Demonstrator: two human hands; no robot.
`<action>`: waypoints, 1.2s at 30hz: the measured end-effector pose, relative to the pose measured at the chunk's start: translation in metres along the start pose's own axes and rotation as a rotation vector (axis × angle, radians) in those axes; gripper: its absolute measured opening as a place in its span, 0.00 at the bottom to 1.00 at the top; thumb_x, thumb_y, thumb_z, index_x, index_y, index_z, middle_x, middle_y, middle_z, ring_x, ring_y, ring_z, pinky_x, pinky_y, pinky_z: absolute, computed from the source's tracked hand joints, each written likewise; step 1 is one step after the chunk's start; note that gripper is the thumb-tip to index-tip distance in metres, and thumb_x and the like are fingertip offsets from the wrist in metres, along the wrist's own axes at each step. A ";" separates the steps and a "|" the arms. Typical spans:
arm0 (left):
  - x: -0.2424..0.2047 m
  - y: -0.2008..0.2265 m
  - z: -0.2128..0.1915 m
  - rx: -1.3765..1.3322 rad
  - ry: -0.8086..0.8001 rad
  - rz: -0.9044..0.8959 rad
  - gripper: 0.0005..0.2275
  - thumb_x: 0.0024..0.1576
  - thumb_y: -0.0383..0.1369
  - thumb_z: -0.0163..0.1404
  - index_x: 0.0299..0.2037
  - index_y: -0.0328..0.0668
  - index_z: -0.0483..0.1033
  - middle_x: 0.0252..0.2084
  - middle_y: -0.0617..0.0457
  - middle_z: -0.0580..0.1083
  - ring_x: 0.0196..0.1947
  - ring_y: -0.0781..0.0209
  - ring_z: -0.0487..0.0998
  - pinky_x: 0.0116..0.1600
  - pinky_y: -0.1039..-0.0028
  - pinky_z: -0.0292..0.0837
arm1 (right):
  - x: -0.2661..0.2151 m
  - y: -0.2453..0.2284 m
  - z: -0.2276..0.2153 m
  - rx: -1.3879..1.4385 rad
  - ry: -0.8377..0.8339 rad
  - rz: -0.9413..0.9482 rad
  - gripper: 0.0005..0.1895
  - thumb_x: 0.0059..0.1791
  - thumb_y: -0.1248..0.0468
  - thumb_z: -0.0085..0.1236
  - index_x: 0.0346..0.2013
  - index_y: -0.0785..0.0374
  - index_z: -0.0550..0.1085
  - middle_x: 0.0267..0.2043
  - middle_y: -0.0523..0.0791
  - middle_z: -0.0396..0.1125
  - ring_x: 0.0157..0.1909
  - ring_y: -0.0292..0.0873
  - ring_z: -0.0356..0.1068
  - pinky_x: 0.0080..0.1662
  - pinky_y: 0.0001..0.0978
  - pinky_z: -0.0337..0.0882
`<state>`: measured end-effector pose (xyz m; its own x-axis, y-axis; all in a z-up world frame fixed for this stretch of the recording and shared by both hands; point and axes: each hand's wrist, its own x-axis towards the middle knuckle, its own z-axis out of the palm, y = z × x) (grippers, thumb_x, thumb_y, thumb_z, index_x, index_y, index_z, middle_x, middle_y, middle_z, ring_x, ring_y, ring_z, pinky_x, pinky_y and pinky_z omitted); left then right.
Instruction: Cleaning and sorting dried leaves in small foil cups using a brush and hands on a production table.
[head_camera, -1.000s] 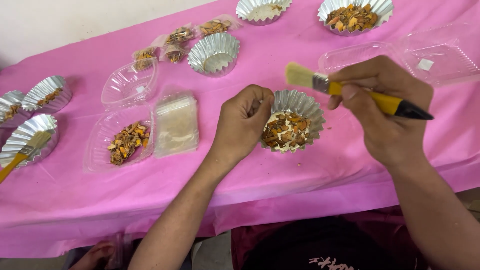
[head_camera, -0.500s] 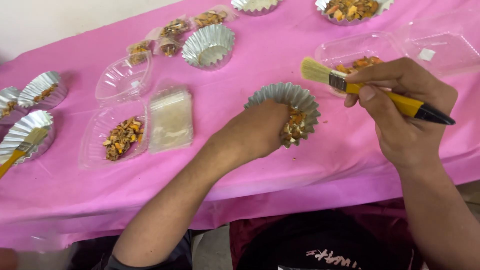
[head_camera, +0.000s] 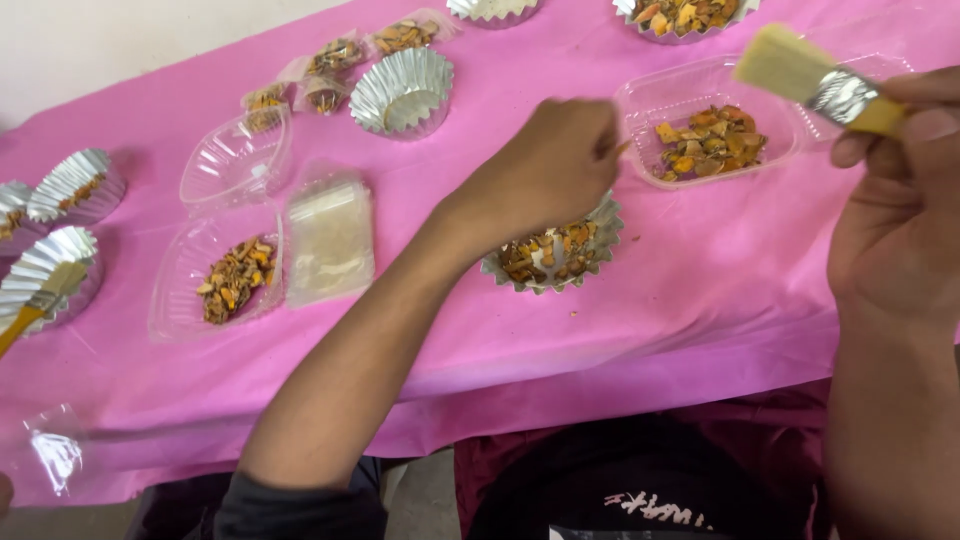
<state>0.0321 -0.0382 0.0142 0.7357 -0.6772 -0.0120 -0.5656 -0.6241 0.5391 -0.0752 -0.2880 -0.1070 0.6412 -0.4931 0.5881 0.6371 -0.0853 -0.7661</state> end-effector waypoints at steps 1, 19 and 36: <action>0.012 0.003 0.010 -0.006 0.006 -0.005 0.08 0.56 0.25 0.39 0.26 0.48 0.62 0.30 0.56 0.70 0.28 0.62 0.64 0.29 0.67 0.59 | -0.002 0.002 -0.004 -0.001 -0.010 0.002 0.12 0.65 0.56 0.50 0.59 0.59 0.71 0.62 0.41 0.66 0.46 0.36 0.68 0.52 0.19 0.73; -0.045 -0.029 -0.036 0.277 -0.490 0.044 0.10 0.61 0.36 0.51 0.28 0.44 0.77 0.28 0.57 0.77 0.29 0.64 0.76 0.37 0.67 0.67 | -0.028 0.005 0.018 -0.061 -0.082 0.040 0.05 0.65 0.74 0.43 0.56 0.71 0.61 0.58 0.54 0.65 0.33 0.43 0.62 0.49 0.32 0.76; -0.045 -0.052 -0.023 -0.422 -0.096 -0.016 0.14 0.66 0.31 0.50 0.24 0.46 0.74 0.20 0.65 0.64 0.19 0.74 0.59 0.27 0.78 0.54 | -0.036 -0.014 0.036 -0.030 -0.045 -0.071 0.10 0.62 0.69 0.47 0.55 0.69 0.59 0.47 0.55 0.65 0.32 0.44 0.65 0.44 0.31 0.74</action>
<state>0.0374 0.0334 0.0064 0.6941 -0.7142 -0.0904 -0.3378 -0.4340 0.8352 -0.0917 -0.2378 -0.1076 0.6133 -0.4459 0.6519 0.6692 -0.1450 -0.7288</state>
